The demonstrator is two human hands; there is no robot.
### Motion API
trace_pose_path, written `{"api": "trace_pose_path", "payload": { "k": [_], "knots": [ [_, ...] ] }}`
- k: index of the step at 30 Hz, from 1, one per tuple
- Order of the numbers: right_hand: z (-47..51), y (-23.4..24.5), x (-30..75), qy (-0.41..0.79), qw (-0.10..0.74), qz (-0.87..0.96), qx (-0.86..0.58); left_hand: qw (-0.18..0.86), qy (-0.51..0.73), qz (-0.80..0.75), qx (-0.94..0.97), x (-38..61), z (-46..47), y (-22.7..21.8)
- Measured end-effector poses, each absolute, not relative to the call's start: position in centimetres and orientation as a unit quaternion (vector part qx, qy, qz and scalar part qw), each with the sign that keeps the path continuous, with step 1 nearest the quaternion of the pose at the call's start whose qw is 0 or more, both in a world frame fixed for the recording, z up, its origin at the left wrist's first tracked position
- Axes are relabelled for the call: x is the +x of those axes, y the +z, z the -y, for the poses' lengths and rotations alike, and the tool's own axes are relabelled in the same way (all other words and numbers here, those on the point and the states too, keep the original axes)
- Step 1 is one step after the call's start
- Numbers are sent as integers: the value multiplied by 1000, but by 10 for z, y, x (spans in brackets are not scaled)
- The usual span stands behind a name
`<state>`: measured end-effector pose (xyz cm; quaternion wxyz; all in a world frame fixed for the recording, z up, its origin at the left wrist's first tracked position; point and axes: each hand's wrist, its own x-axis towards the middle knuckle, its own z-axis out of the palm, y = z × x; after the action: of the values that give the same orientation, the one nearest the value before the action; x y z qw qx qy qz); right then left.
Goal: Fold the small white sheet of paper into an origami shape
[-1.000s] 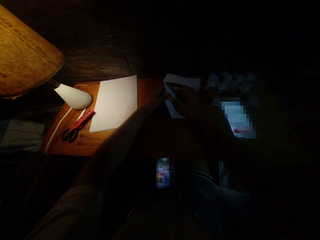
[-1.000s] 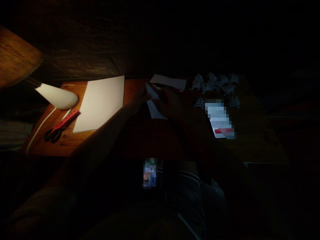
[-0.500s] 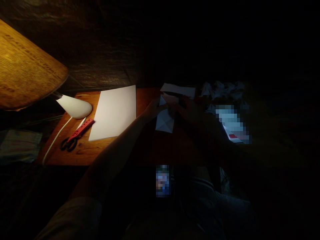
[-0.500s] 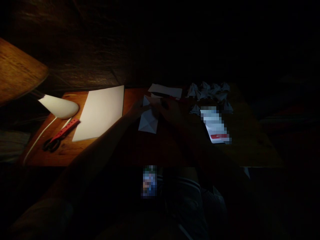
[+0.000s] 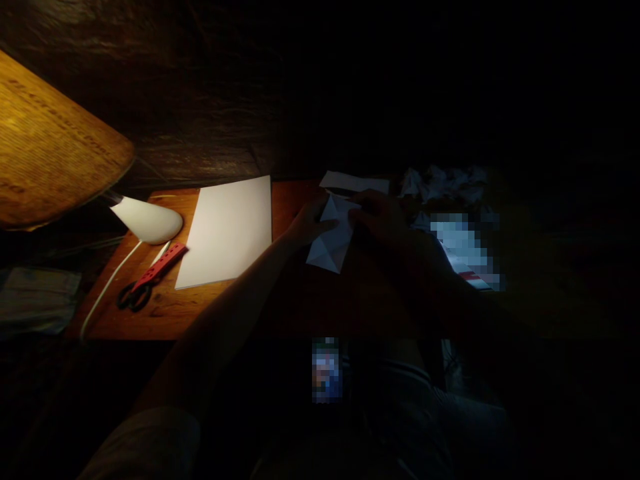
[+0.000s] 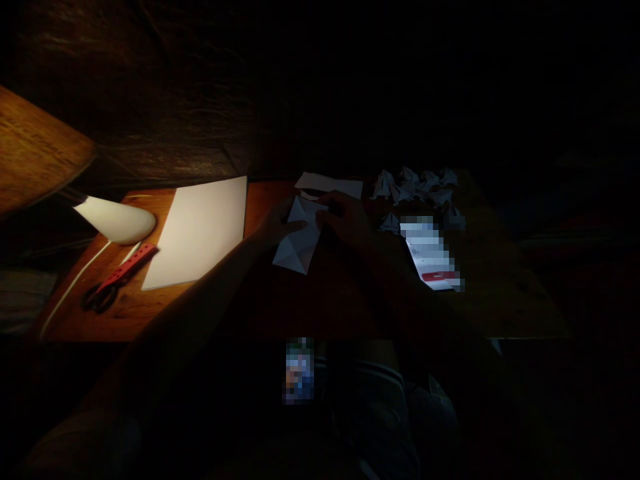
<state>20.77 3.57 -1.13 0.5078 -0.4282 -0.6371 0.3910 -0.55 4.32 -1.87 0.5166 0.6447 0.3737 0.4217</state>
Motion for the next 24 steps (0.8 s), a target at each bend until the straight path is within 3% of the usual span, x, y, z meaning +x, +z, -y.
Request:
{"api": "trace_pose_path", "payload": {
  "k": [8,13,20,24],
  "knots": [
    [-40,-7,214,419,524,604,-430,543,422,-293,664,-4,-38,-8],
    [-38,-6,214,396,524,633,-411,505,412,-352,672,-5,-33,-1],
    [-34,-7,214,449,497,632,-391,580,437,-323,606,2,-36,-5],
    [-32,-10,211,472,497,607,-402,566,451,-347,596,2,-39,-6]
  ]
}}
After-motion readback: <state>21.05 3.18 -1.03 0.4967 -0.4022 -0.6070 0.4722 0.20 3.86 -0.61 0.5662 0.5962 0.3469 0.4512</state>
